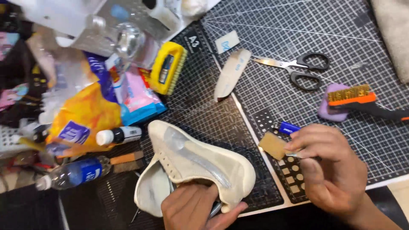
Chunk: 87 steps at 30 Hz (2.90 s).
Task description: The person cleans a white sneaker by first brushing the exterior with a brush, then peeling off a strip of tape from the shoe's collar. They then use a purple eraser to rub the collar area and finish by brushing the shoe again.
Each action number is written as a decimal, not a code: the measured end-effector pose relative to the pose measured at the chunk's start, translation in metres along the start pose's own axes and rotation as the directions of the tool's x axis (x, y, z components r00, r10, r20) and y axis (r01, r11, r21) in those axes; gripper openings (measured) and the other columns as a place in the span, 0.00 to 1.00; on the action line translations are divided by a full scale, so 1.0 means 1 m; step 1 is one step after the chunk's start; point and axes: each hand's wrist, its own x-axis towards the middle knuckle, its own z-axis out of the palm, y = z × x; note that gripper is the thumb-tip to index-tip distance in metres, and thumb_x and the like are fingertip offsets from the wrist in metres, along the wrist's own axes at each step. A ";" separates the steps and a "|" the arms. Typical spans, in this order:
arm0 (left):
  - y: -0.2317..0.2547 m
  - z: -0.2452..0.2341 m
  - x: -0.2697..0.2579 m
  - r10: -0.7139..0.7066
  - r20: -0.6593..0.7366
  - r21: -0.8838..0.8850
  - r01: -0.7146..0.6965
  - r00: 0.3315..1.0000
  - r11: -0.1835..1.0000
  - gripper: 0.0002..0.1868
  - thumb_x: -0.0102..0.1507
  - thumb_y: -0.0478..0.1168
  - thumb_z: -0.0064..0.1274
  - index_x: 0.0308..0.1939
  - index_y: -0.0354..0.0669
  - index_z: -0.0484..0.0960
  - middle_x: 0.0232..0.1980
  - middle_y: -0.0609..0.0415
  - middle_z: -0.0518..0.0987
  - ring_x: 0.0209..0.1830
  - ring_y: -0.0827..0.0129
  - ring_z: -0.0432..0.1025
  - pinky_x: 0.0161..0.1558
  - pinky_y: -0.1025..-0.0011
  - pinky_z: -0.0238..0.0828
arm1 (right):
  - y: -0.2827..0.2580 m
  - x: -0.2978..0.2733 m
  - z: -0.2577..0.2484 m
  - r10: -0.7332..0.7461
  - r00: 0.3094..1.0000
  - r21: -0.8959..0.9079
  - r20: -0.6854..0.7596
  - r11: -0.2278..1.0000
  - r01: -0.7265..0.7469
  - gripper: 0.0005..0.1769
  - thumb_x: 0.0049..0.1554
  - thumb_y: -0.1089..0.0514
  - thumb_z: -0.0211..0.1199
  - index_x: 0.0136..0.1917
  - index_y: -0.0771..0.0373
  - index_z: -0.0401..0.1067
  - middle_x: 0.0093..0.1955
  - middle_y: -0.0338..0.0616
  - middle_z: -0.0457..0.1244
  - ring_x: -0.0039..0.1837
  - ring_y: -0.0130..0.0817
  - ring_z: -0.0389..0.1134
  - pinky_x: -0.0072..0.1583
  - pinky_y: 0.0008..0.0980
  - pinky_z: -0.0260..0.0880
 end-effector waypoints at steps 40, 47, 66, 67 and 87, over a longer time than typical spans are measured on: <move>-0.008 -0.118 -0.033 -0.080 -0.371 -0.354 -0.061 0.925 0.933 0.21 0.62 0.47 0.28 0.17 0.42 0.56 0.18 0.55 0.60 0.22 0.67 0.53 0.35 0.64 0.48 | -0.134 0.009 0.094 -0.024 0.902 0.489 0.432 0.846 -0.211 0.08 0.46 0.56 0.59 0.30 0.61 0.69 0.28 0.39 0.62 0.32 0.27 0.61 0.35 0.24 0.61; -0.010 -0.118 -0.041 -0.037 -0.349 -0.348 -0.093 0.936 0.933 0.21 0.62 0.47 0.27 0.17 0.40 0.57 0.19 0.53 0.61 0.24 0.64 0.54 0.36 0.62 0.47 | -0.136 0.003 0.097 -0.071 0.915 0.465 0.397 0.875 -0.134 0.11 0.48 0.53 0.55 0.30 0.61 0.68 0.28 0.39 0.60 0.31 0.27 0.59 0.35 0.22 0.59; -0.005 -0.109 -0.044 0.040 -0.316 -0.263 -0.128 0.948 0.956 0.22 0.64 0.46 0.24 0.16 0.41 0.56 0.19 0.54 0.59 0.25 0.63 0.53 0.36 0.62 0.45 | -0.157 0.001 0.099 0.010 0.942 0.432 0.335 0.887 -0.163 0.11 0.48 0.53 0.55 0.28 0.60 0.67 0.26 0.37 0.56 0.26 0.21 0.51 0.30 0.19 0.47; -0.005 -0.107 -0.045 0.049 -0.319 -0.255 -0.135 0.947 0.958 0.22 0.64 0.45 0.24 0.16 0.41 0.56 0.19 0.54 0.59 0.25 0.63 0.53 0.36 0.62 0.45 | -0.165 0.002 0.101 0.049 0.967 0.352 0.251 0.926 -0.138 0.11 0.47 0.54 0.54 0.27 0.60 0.66 0.25 0.36 0.56 0.25 0.21 0.49 0.29 0.19 0.45; -0.003 -0.111 -0.043 0.034 -0.230 -0.240 -0.090 0.973 0.967 0.17 0.61 0.42 0.22 0.18 0.40 0.55 0.21 0.51 0.55 0.26 0.60 0.50 0.37 0.59 0.43 | -0.152 0.005 0.103 -0.366 0.905 0.372 0.218 0.888 0.269 0.09 0.48 0.59 0.51 0.28 0.62 0.64 0.27 0.39 0.56 0.29 0.27 0.55 0.36 0.21 0.56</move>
